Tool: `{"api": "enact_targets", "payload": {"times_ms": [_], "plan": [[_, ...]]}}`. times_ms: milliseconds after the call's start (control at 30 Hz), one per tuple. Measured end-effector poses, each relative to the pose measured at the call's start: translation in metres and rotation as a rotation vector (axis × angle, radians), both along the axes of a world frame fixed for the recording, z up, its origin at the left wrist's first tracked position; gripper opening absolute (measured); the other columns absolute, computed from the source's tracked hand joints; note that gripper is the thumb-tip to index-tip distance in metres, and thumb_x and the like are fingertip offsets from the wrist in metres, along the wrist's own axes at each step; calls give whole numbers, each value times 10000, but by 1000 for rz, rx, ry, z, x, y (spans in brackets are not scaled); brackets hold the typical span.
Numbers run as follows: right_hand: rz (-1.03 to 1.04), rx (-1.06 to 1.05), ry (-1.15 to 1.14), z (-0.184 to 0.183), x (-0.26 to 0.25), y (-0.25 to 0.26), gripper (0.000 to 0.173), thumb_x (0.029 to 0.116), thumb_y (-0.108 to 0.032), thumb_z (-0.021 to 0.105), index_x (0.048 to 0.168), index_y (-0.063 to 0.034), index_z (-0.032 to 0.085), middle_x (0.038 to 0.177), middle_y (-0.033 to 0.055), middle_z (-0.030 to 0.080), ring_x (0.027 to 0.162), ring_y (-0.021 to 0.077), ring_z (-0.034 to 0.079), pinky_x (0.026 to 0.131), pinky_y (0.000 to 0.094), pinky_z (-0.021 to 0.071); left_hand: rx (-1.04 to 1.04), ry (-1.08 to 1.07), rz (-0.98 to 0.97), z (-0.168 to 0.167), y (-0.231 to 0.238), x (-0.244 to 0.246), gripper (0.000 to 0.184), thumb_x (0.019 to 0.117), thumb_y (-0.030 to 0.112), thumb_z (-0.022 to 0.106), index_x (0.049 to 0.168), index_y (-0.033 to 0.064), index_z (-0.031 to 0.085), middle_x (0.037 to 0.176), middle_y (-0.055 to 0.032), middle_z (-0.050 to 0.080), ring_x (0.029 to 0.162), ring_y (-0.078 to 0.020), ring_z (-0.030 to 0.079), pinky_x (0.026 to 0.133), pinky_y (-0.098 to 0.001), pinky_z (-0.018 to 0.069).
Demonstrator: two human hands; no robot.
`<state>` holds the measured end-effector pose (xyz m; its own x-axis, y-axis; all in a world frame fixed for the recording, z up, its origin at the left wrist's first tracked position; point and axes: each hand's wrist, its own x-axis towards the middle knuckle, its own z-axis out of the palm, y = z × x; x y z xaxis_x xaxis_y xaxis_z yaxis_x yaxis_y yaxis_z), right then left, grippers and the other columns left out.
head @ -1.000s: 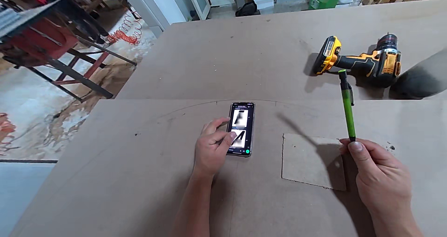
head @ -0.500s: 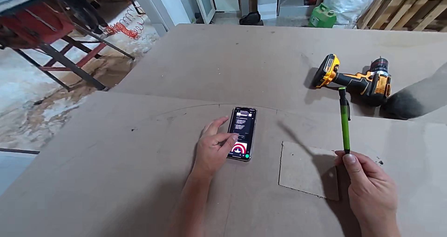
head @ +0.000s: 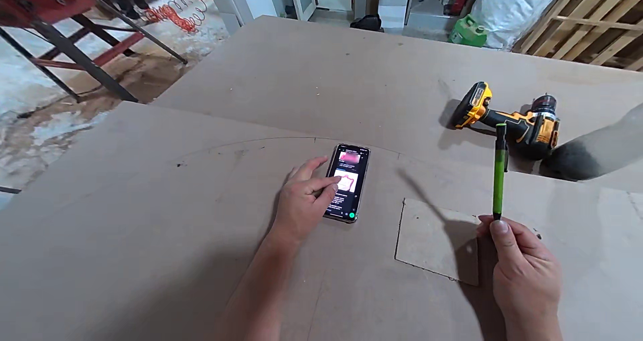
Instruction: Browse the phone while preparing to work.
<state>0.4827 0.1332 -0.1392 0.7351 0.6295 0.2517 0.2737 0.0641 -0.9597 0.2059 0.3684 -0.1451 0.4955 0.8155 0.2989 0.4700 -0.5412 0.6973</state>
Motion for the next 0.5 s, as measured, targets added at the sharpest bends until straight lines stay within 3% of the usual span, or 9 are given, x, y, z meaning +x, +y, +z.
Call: {"api": "enact_targets", "payload": {"times_ms": [167,367,433,500], "plan": [[-3,-4,6,1,-1,0,246,1046,-278,585,1037,-89,742,888,-6,717,793,93,677,737,221,580,-19,-106,-78,3,1,-4,150,920,294,702,860,221,819,1450,63,602,1388,-151,501,1131,-430,458],[-6,11,23,1,-1,0,247,1042,-282,591,1028,-92,748,890,7,714,800,112,675,740,233,579,-5,-17,8,3,1,0,204,976,317,656,1104,294,813,1498,65,553,1371,-140,512,1100,-410,485],[-12,1,26,2,-1,0,247,1041,-295,592,1030,-106,752,888,-2,717,798,105,679,735,228,581,10,7,-18,4,0,1,195,969,306,663,1077,274,822,1491,60,560,1371,-151,506,1091,-418,479],[-19,-4,32,2,-1,-1,248,1038,-293,595,1032,-105,756,876,2,717,793,108,679,725,229,580,3,-55,-62,5,0,-1,183,945,288,655,921,232,828,1457,57,594,1378,-160,510,1114,-424,474]]}}
